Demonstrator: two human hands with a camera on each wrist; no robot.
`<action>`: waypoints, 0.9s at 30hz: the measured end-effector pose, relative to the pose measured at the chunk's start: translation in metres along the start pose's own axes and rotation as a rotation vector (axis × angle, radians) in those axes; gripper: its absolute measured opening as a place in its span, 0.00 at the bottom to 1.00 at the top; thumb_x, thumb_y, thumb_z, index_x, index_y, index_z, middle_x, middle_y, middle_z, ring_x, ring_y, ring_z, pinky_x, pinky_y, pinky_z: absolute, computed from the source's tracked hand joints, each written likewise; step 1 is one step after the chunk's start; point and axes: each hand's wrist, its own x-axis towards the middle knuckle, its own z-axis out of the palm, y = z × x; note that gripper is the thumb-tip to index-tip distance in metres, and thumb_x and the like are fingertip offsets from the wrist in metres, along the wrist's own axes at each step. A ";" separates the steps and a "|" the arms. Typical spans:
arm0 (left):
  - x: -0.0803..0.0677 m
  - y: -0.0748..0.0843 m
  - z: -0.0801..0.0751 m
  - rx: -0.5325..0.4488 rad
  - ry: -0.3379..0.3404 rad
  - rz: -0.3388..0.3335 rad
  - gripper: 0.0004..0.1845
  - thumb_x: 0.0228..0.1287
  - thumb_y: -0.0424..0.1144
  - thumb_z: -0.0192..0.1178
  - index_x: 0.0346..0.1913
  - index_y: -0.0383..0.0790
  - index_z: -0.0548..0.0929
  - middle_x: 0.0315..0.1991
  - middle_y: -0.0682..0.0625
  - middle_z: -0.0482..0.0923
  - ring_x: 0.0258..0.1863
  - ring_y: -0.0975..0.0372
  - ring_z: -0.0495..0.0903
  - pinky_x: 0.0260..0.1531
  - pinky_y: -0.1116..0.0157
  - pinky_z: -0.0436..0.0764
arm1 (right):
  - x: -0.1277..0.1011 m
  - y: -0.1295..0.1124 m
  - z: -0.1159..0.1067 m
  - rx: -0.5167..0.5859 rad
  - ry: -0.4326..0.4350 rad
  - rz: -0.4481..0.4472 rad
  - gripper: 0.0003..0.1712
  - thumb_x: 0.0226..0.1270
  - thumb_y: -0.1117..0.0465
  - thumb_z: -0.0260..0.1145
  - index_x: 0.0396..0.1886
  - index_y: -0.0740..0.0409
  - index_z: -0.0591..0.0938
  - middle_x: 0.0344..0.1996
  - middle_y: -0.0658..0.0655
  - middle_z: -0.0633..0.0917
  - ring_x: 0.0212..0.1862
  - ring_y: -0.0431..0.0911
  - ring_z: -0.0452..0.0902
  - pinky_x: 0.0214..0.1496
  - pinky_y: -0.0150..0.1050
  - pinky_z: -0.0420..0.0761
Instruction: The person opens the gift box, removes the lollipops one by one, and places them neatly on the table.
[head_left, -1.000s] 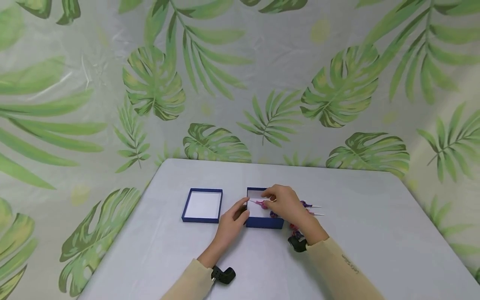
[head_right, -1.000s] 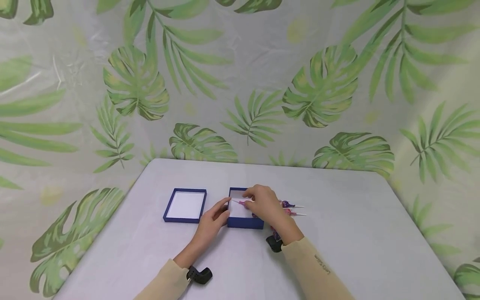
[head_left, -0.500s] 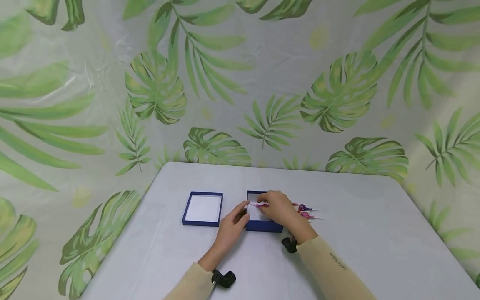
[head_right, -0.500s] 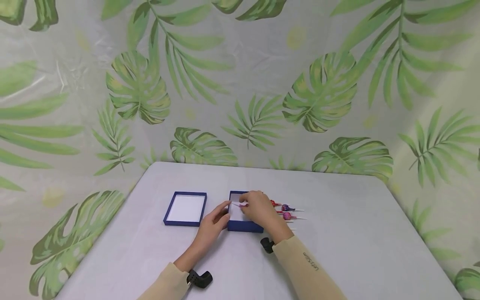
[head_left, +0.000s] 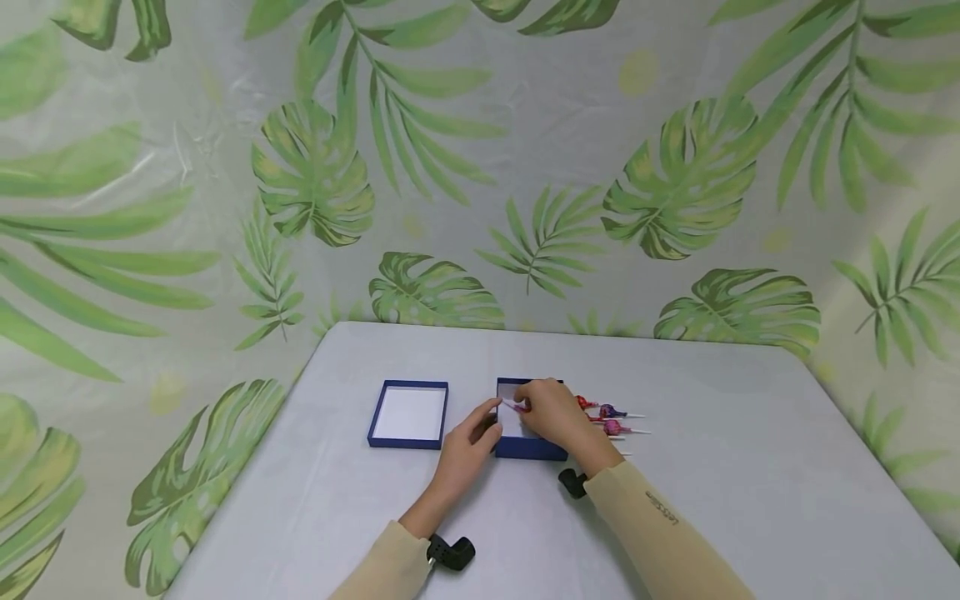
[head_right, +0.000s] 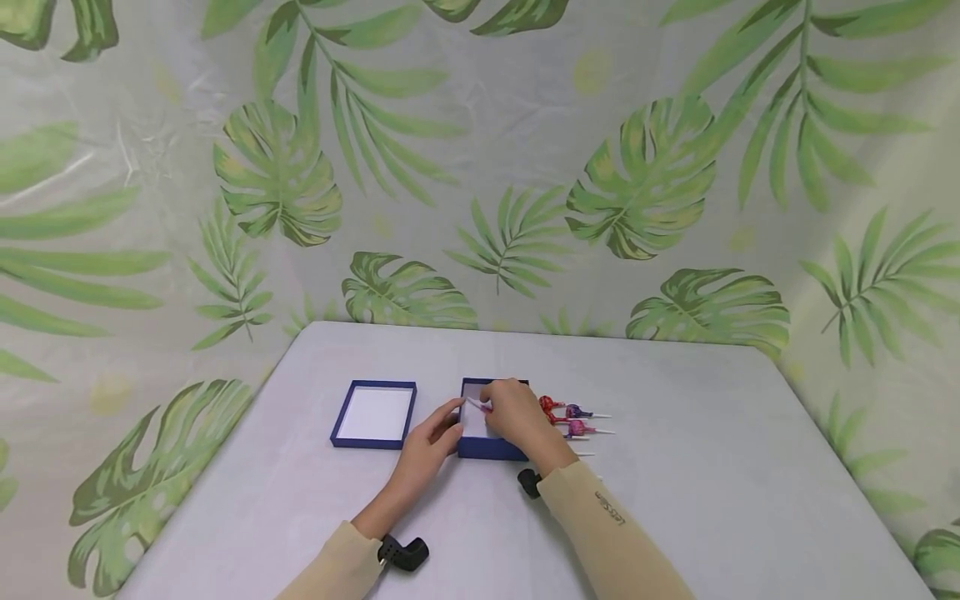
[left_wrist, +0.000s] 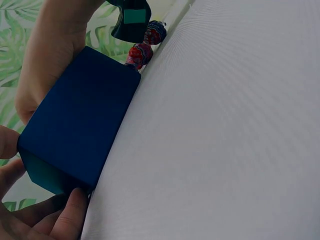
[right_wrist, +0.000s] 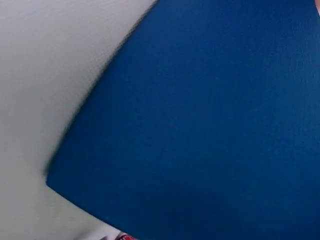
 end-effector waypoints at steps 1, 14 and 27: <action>0.000 0.000 0.000 0.002 0.002 0.003 0.23 0.74 0.45 0.59 0.70 0.53 0.76 0.64 0.42 0.77 0.62 0.55 0.78 0.54 0.65 0.81 | 0.001 0.000 0.000 -0.001 -0.003 0.006 0.12 0.61 0.64 0.74 0.45 0.58 0.90 0.34 0.54 0.87 0.35 0.47 0.78 0.43 0.46 0.83; 0.001 -0.002 0.001 0.012 0.005 0.005 0.23 0.75 0.44 0.59 0.70 0.54 0.76 0.63 0.45 0.78 0.62 0.58 0.78 0.55 0.66 0.80 | 0.009 -0.006 -0.001 0.038 -0.091 0.091 0.08 0.56 0.65 0.75 0.37 0.59 0.89 0.34 0.54 0.87 0.31 0.47 0.77 0.33 0.41 0.80; 0.000 -0.001 0.001 0.018 0.002 0.004 0.23 0.75 0.42 0.58 0.71 0.54 0.75 0.64 0.42 0.77 0.62 0.57 0.78 0.56 0.64 0.80 | 0.002 -0.004 -0.020 0.130 -0.040 0.059 0.06 0.55 0.66 0.75 0.25 0.53 0.85 0.22 0.48 0.79 0.27 0.46 0.73 0.28 0.38 0.73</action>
